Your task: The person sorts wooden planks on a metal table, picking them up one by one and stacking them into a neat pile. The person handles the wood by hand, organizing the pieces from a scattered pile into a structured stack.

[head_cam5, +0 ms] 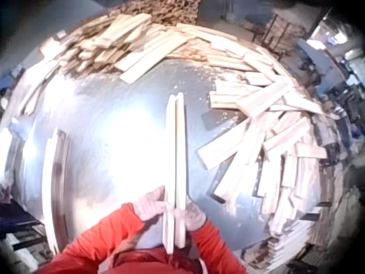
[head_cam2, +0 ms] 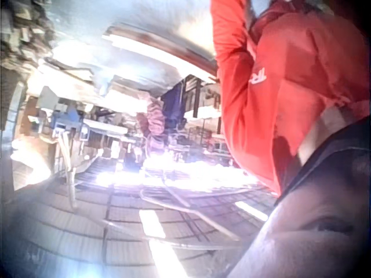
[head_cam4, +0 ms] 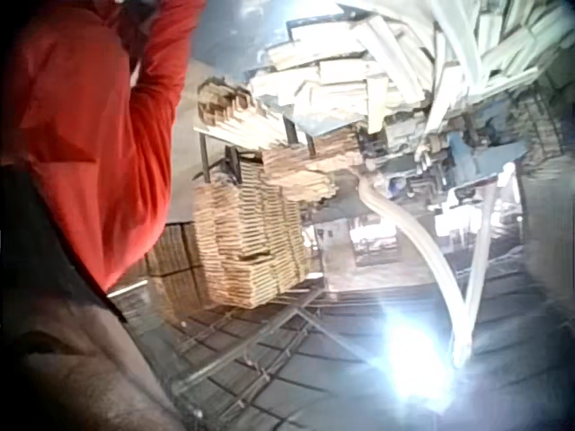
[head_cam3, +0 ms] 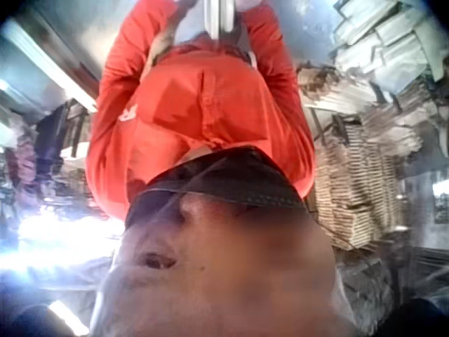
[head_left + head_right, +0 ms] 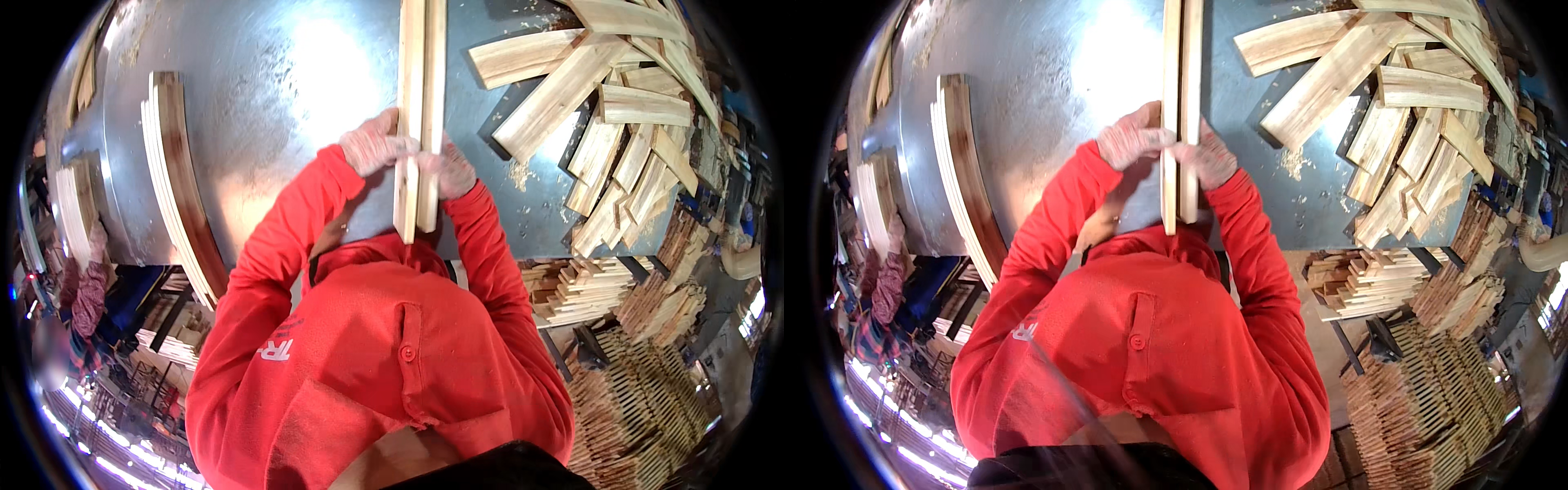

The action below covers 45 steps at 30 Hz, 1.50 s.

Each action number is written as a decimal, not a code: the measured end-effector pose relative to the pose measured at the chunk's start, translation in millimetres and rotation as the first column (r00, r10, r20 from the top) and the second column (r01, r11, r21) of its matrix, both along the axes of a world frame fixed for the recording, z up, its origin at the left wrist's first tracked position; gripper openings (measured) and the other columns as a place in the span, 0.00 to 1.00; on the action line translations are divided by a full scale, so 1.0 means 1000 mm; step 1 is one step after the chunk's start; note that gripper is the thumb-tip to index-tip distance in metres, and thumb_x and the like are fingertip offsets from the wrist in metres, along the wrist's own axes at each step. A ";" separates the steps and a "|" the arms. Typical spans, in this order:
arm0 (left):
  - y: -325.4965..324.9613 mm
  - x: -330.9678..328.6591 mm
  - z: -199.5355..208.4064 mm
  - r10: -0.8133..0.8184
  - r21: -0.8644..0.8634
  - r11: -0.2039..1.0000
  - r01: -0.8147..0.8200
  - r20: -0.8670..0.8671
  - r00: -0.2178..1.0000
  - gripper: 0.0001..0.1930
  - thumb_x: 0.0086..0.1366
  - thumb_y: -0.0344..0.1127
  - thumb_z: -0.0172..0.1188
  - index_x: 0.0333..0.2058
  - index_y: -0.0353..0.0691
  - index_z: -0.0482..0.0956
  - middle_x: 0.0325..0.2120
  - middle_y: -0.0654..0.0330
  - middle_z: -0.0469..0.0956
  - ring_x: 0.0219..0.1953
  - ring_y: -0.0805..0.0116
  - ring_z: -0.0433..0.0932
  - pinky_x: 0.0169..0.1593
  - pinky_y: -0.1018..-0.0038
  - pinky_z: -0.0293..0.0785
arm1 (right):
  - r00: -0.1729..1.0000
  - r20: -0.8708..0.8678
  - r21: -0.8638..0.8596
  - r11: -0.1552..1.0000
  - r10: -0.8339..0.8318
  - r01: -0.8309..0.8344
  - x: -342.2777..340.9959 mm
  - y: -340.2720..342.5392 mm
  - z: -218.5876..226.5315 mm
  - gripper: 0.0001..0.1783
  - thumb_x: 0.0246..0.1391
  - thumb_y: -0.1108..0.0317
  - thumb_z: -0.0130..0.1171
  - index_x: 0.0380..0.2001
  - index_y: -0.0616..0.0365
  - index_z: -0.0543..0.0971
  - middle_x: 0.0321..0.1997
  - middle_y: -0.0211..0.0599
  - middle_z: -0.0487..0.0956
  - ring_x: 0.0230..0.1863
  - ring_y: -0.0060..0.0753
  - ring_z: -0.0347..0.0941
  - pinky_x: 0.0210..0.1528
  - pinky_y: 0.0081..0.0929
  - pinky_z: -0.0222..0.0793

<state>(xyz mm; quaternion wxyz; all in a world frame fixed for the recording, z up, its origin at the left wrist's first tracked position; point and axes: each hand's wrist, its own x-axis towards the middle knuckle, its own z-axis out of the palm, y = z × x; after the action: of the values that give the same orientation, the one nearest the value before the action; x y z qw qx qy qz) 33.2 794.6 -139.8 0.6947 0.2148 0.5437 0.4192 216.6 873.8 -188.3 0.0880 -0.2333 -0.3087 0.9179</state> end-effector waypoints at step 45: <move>-0.325 -0.137 0.071 -0.252 -0.451 0.446 -0.773 -0.892 0.375 0.55 0.45 0.50 0.70 0.67 0.43 0.47 0.61 0.46 0.62 0.60 0.46 0.65 0.61 0.58 0.64 | 0.470 0.585 0.348 -0.318 -0.661 -0.882 -0.276 0.240 0.037 0.36 0.55 0.37 0.40 0.51 0.56 0.74 0.52 0.47 0.76 0.56 0.49 0.69 0.60 0.45 0.58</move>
<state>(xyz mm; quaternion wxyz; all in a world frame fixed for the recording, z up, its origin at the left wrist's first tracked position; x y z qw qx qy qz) -103.5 469.2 -69.1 0.2036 -0.0820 0.9749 0.0375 -59.3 1114.0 -150.9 -0.0926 -0.3991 -0.9110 -0.0463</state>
